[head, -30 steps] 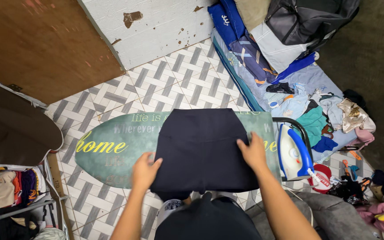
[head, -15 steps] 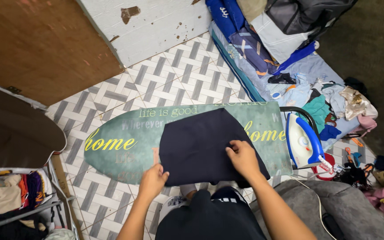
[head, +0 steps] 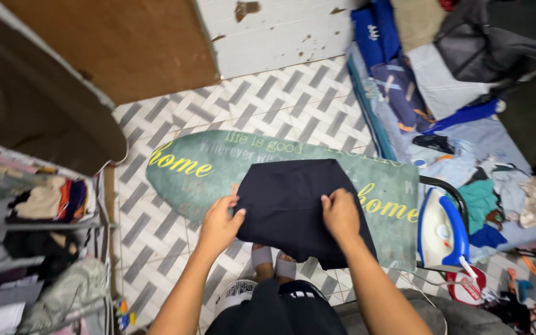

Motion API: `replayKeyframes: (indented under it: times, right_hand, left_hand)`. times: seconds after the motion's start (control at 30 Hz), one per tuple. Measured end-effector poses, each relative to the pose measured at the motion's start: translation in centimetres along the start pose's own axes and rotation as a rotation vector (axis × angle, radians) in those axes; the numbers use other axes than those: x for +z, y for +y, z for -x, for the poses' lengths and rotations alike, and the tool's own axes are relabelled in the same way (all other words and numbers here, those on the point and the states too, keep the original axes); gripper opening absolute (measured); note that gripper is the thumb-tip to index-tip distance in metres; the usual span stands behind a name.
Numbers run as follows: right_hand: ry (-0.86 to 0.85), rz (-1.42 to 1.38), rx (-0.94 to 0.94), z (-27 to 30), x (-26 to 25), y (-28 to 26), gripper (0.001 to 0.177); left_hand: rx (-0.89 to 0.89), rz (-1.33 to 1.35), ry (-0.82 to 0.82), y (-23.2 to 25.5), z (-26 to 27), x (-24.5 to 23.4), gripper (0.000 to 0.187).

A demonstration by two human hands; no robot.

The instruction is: The person irons a pair of black shorts on an ironing board using an iron, smoothing the fabric with one hand while pressing the iron over both sides of the garment.

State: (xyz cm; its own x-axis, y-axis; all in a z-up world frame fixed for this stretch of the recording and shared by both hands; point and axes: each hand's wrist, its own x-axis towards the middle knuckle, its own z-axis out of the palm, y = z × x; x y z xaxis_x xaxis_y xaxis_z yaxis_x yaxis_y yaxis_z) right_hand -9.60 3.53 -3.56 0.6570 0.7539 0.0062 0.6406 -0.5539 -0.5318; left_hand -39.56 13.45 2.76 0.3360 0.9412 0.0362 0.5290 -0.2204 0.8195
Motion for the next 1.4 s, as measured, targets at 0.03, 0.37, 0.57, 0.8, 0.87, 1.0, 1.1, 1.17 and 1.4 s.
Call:
replayKeyframes:
  times: [0.03,0.37,0.57,0.8,0.87,1.0,1.1,1.17,1.4]
  right_hand:
    - [0.072,0.038,-0.032,-0.4,0.0,-0.1,0.043]
    - [-0.088,-0.258,-0.050,1.0,-0.6,-2.3,0.014]
    - [-0.454,-0.818,-0.277,7.8,-4.2,-5.5,0.008]
    - [-0.767,-1.385,-0.363,13.8,-1.5,-16.0,0.020]
    - [-0.877,-1.487,-0.378,14.4,0.3,-19.8,0.023]
    - [-1.090,-1.465,-0.410,14.1,3.5,-26.5,0.023]
    - [-0.936,-1.204,-0.445,12.8,5.5,-30.6,0.020]
    - [-0.756,-1.021,-0.383,13.2,6.6,-32.6,0.022]
    - [-0.638,-0.810,-0.488,20.8,8.5,-35.4,0.093]
  left_hand:
    - [0.042,0.006,-0.021,0.4,-0.4,0.1,0.036]
    - [0.279,0.067,-0.118,2.1,-3.8,6.3,0.024]
    - [0.366,0.076,-0.344,2.9,-8.1,2.9,0.044]
    - [0.499,0.131,-0.771,-1.6,-1.9,-13.8,0.034]
    - [0.392,0.092,-0.685,-2.6,0.5,-19.3,0.024]
    - [0.424,0.059,-0.495,-4.9,4.4,-27.3,0.017]
    - [0.219,0.088,-0.528,-6.0,5.9,-30.3,0.019]
    - [0.072,0.227,-0.460,-6.6,6.7,-30.4,0.020]
    - [-0.115,0.671,-0.015,-8.8,7.4,-27.0,0.020]
